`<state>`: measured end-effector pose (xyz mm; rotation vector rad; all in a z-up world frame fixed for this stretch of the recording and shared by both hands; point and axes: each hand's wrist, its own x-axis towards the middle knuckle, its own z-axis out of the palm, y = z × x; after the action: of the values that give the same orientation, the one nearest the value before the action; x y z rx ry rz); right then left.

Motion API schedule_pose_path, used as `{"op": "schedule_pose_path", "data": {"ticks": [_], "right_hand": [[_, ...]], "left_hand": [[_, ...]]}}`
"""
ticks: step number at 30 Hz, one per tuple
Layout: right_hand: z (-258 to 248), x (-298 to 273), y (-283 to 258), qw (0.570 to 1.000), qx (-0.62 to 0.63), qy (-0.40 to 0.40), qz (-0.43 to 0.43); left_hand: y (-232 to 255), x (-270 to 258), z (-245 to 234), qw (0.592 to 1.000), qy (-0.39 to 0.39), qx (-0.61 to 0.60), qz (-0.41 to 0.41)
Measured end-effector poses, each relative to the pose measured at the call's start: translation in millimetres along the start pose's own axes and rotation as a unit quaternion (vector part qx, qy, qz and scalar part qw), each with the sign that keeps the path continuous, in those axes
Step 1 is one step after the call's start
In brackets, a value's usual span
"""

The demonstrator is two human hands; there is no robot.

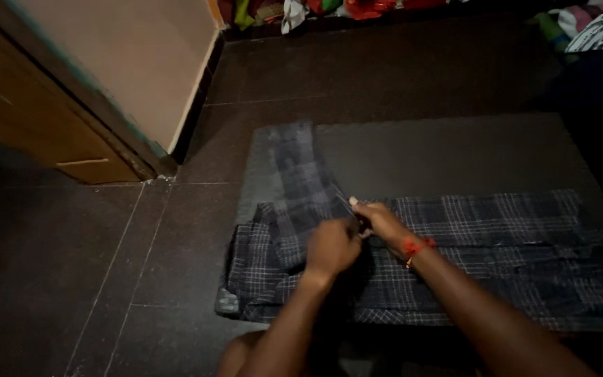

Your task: The person takes a shirt from a bed, lays it on a small table, folds it by hand, and then places the folded shirt into an open suitcase.

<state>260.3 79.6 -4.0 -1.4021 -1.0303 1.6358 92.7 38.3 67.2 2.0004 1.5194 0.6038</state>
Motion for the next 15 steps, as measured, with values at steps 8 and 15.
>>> {"op": "schedule_pose_path", "data": {"ticks": [8, 15], "right_hand": [[5.4, -28.1, -54.0, 0.899, 0.385, -0.194, -0.078], [-32.6, -82.2, -110.4, 0.912, 0.376, 0.036, -0.159]], "left_hand": [[-20.4, -20.2, 7.1, 0.987, -0.108, 0.03, 0.117], [-23.9, -20.0, 9.9, 0.972, -0.141, 0.07, 0.173]]}}
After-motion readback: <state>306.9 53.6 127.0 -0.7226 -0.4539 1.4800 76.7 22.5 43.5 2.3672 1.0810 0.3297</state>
